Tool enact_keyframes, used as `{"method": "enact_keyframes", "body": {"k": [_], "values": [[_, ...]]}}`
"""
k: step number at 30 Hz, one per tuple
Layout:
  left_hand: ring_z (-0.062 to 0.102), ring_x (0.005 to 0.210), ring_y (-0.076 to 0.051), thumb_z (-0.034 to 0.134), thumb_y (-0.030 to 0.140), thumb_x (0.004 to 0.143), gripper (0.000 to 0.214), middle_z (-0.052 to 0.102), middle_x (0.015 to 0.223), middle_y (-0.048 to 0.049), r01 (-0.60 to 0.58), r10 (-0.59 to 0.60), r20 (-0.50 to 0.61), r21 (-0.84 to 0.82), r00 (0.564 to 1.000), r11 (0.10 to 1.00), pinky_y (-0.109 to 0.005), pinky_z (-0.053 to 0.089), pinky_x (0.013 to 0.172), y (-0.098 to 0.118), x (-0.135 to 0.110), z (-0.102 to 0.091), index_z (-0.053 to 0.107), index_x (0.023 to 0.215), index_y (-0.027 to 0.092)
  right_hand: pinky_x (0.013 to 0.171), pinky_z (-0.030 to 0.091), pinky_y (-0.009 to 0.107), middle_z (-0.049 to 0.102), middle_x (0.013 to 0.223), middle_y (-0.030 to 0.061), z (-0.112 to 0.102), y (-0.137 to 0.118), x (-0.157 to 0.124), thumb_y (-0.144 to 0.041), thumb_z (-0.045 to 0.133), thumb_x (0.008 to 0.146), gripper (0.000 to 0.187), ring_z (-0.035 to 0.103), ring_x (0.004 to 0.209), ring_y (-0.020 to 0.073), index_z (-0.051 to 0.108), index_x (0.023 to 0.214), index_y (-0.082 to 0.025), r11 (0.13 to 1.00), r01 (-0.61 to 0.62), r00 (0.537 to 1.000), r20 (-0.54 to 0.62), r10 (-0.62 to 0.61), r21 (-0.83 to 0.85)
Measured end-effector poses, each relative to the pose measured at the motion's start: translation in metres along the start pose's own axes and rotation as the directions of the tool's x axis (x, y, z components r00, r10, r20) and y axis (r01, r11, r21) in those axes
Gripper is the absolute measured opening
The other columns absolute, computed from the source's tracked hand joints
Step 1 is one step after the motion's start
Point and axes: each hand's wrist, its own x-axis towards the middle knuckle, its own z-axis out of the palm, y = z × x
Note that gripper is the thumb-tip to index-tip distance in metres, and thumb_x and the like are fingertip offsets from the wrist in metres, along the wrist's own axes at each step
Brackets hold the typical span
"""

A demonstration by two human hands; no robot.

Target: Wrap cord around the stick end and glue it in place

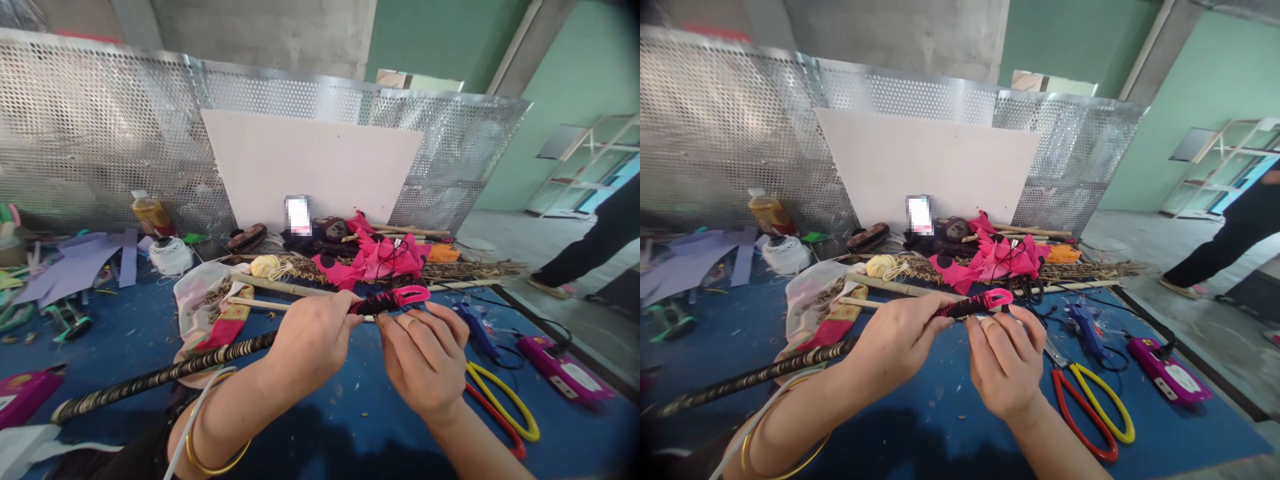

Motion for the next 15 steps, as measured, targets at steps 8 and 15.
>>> {"method": "enact_keyframes", "body": {"k": [8,15], "values": [[0.065,0.084,-0.02,0.04,0.02,0.092,0.025,0.069,0.088,-0.0055,-0.004,0.002,-0.03,-0.041,1.0,0.999,-0.029,0.049,0.074,-0.0003,0.0019,0.0024,0.06,0.106,0.021,0.084,0.046,0.037,0.064,0.067,0.0014,0.0007,-0.0017,0.0043,-0.007,0.061,0.08,0.015,0.06,0.072,0.016,0.067,0.088,-0.018,1.0,0.005,1.0,-0.01,-0.006,-0.028],[0.063,0.074,-0.019,0.039,0.022,0.093,0.025,0.068,0.08,-0.0039,0.044,-0.044,0.002,-0.058,0.999,0.997,-0.027,0.043,0.065,-0.0012,0.0037,0.0015,0.063,0.086,0.019,0.083,0.047,0.036,0.065,0.067,0.0018,0.0005,-0.0028,0.0054,-0.006,0.064,0.079,0.014,0.06,0.072,0.0159,0.067,0.088,-0.016,0.999,0.03,0.999,-0.033,-0.031,-0.037]]}}
